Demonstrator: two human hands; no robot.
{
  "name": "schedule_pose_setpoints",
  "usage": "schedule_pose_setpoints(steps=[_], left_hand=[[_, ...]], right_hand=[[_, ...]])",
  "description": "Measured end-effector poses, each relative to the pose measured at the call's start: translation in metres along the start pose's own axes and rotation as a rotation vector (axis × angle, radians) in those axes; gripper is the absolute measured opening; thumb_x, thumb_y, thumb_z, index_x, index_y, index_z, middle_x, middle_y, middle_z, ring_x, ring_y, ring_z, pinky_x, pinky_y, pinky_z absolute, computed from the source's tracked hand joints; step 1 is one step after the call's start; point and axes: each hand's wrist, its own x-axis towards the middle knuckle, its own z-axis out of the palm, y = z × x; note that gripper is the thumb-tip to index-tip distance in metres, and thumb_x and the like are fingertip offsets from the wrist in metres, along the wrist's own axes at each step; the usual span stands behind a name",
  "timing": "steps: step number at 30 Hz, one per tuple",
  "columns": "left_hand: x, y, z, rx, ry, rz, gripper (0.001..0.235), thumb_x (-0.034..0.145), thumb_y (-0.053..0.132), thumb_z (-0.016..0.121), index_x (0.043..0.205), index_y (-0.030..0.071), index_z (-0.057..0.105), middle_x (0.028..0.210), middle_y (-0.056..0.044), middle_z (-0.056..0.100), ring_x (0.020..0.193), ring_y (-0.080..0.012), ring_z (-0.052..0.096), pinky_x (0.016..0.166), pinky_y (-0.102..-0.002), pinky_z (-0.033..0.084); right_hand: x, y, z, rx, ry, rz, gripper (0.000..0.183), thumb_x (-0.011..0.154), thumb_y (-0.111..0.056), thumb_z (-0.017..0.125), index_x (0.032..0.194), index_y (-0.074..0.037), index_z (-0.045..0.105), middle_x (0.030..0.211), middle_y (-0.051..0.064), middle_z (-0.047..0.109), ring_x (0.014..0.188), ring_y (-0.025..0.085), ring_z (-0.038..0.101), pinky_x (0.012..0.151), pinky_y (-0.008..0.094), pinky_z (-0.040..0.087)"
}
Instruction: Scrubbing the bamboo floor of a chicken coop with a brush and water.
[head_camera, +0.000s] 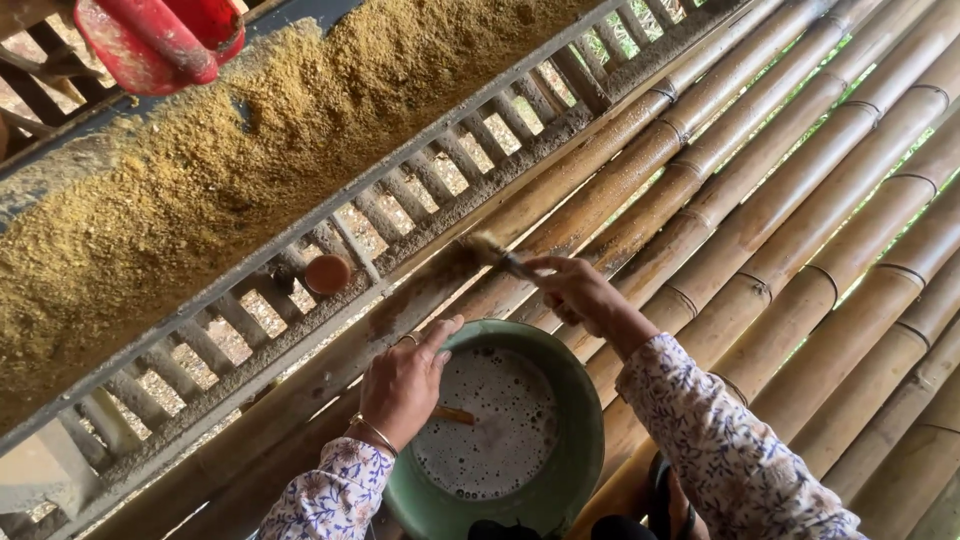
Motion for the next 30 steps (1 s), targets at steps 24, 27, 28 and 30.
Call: schedule_pose_setpoints(steps=[24,27,28,30], left_hand=[[0.001,-0.019,0.024,-0.117,0.148,0.116,0.060,0.082,0.004,0.064,0.133,0.030,0.047,0.050,0.006,0.048,0.040,-0.0078,0.040,0.032,-0.022,0.037],[0.004,-0.018,0.023,-0.099,0.112,0.090,0.053,0.082,0.003,0.060,0.130,0.026,0.052,0.047,0.004,0.048,0.038,-0.0083,0.041,0.032,-0.023,0.035],[0.005,-0.017,0.023,-0.105,0.116,0.095,0.054,0.082,0.006,0.062,0.130,0.028,0.051,0.046,0.006,0.048,0.038,-0.0075,0.040,0.031,-0.022,0.034],[0.003,-0.019,0.025,-0.106,0.113,0.097,0.054,0.082,0.009,0.064,0.130,0.029,0.050,0.046,0.007,0.048,0.037,-0.0067,0.039,0.031,-0.021,0.034]], right_hand=[[0.000,-0.055,-0.024,0.129,0.190,0.167,0.023,0.090,-0.004,0.053,0.110,-0.003,0.065,0.060,0.003,0.047,0.040,0.007,0.031,0.031,0.018,0.027],[-0.012,-0.060,-0.005,0.130,0.076,0.172,0.028,0.091,-0.008,0.055,0.115,-0.004,0.068,0.058,0.003,0.052,0.037,0.008,0.034,0.030,0.019,0.031],[-0.002,-0.051,-0.003,0.140,0.014,0.217,0.029,0.091,-0.005,0.053,0.115,-0.001,0.067,0.056,0.004,0.050,0.036,0.008,0.034,0.029,0.018,0.030],[0.005,-0.048,-0.006,0.156,-0.053,0.266,0.029,0.091,-0.001,0.050,0.115,0.001,0.066,0.055,0.005,0.048,0.036,0.008,0.033,0.028,0.018,0.028]])
